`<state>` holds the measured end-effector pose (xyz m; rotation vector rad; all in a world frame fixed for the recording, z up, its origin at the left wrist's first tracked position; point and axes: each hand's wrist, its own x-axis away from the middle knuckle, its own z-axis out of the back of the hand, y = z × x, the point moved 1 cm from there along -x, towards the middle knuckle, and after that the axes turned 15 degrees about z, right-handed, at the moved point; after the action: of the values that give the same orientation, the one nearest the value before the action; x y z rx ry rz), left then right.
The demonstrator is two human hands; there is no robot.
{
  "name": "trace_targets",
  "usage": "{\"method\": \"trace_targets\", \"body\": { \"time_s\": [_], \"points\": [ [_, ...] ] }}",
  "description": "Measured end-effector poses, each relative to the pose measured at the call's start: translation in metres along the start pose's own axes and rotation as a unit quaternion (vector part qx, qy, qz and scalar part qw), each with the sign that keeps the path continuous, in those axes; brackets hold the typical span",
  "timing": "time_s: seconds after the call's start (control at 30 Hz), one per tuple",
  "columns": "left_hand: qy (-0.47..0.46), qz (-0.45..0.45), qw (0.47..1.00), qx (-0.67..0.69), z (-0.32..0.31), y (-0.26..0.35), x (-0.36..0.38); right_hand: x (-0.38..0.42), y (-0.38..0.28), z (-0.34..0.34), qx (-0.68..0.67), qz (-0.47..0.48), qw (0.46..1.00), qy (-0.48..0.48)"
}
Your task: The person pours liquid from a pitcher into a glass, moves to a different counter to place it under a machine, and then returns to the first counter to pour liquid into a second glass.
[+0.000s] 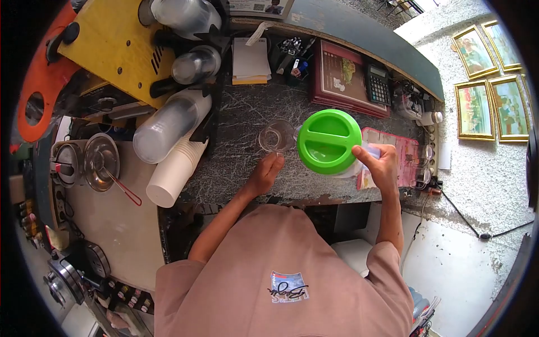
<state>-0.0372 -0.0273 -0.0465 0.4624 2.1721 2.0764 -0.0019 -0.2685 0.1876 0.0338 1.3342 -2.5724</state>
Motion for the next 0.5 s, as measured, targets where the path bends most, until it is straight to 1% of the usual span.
{"method": "trace_targets", "body": {
  "time_s": [0.03,0.13,0.27,0.33,0.43,0.5],
  "points": [
    [-0.001,0.001,1.0,0.001,0.001,0.0,0.0,-0.003,-0.007,0.0,0.007,-0.026,0.999,-0.024],
    [-0.009,-0.001,1.0,-0.021,0.002,0.004,0.0,-0.009,-0.016,0.0,0.029,-0.029,0.998,-0.049],
    [-0.007,-0.007,1.0,-0.03,0.003,0.006,0.0,-0.012,-0.012,-0.001,0.035,-0.028,0.997,-0.056],
    [-0.009,-0.005,0.999,-0.033,0.003,0.005,-0.001,-0.014,-0.009,-0.001,0.053,0.044,0.996,-0.058],
    [-0.018,-0.016,0.999,-0.026,0.004,0.002,-0.002,-0.019,-0.021,-0.002,0.043,0.016,0.996,-0.077],
    [-0.021,-0.009,0.999,-0.044,0.005,0.002,-0.001,-0.022,-0.027,-0.003,0.046,0.002,0.995,-0.087]
  ]
}}
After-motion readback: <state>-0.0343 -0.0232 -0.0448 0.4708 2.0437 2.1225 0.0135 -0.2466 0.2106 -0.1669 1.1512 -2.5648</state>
